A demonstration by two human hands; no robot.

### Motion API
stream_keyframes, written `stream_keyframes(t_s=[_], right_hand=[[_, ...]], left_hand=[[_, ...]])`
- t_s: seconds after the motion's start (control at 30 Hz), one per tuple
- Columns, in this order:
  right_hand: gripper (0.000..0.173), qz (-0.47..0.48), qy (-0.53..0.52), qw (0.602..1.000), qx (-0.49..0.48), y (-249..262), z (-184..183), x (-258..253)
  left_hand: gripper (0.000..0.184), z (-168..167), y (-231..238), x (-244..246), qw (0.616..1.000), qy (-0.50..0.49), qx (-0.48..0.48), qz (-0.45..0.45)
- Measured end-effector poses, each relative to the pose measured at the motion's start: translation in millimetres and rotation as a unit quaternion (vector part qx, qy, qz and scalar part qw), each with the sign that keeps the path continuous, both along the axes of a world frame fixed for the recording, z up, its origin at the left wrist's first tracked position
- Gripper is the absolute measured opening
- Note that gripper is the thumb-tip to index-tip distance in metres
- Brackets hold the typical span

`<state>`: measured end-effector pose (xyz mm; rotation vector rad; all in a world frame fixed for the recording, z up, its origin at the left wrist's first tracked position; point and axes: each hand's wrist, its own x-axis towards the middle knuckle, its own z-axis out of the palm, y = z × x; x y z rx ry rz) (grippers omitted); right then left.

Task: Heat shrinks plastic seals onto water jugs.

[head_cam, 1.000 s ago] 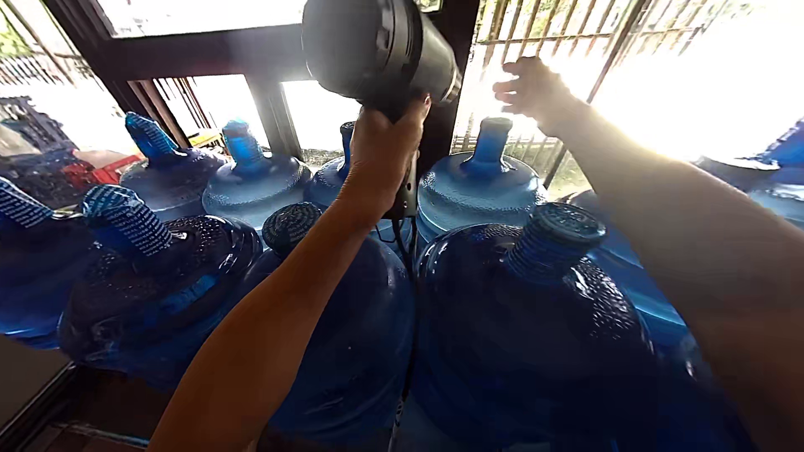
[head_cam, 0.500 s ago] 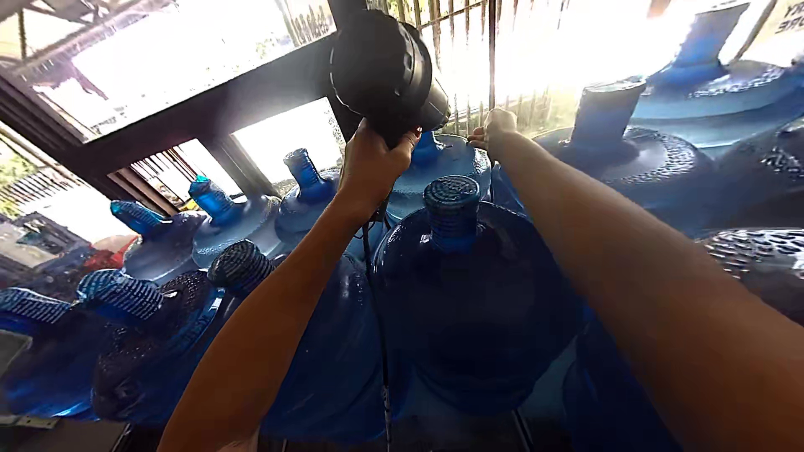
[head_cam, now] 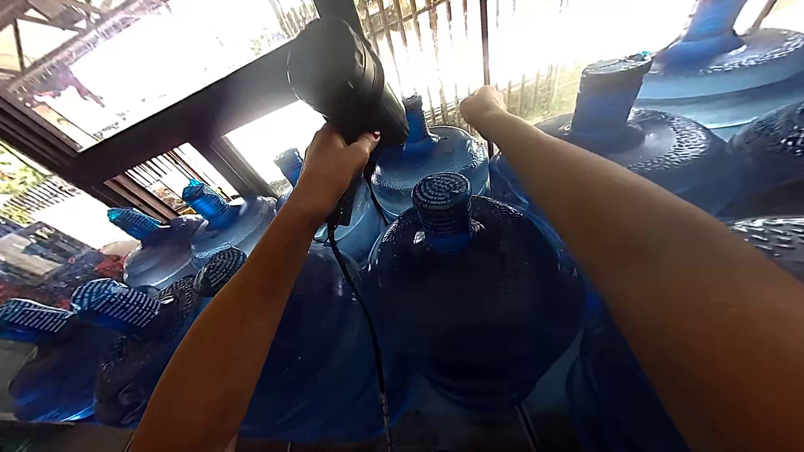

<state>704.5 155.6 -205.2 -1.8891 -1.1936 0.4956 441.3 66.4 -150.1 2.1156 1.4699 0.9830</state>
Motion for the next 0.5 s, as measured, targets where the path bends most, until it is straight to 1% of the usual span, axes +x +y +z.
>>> stream_keyframes(t_s=[0.07,0.1,0.13,0.17,0.23,0.27,0.33,0.4,0.5], right_hand=[[0.038,0.086,-0.056,0.995,-0.020,11.4,-0.3,-10.1],[0.040,0.125,-0.056,0.990,-0.021,13.1,1.7,-21.3],[0.045,0.146,-0.036,0.989,-0.018,13.2,3.9,-35.3],[0.055,0.143,-0.011,0.990,-0.011,14.1,5.1,-50.1],[0.082,0.086,0.035,0.995,0.017,21.7,3.9,-77.3],[0.089,0.054,0.054,0.996,0.033,25.5,2.7,-88.0],[0.090,-0.006,0.065,0.995,0.074,38.5,-3.4,-100.9],[0.083,-0.030,0.045,0.992,0.117,48.7,-10.7,-101.3],[0.079,0.021,0.032,0.988,0.151,65.2,-17.6,-81.3]], left_hand=[[0.039,4.5,-1.0,-3.2,0.999,-0.042,0.014,0.023],[0.037,7.5,-2.4,-4.2,0.996,-0.076,0.022,0.029],[0.034,10.5,-3.5,-5.5,0.993,-0.112,0.027,0.028],[0.033,13.1,-4.3,-7.2,0.988,-0.150,0.031,0.023],[0.029,15.2,-3.8,-11.7,0.976,-0.215,0.039,0.014],[0.028,14.8,-2.8,-14.2,0.970,-0.238,0.043,0.010],[0.025,13.9,-1.0,-19.4,0.963,-0.267,0.047,0.002],[0.025,13.6,0.5,-24.0,0.956,-0.289,0.045,-0.003],[0.023,13.6,2.4,-29.7,0.953,-0.297,0.059,0.001]])
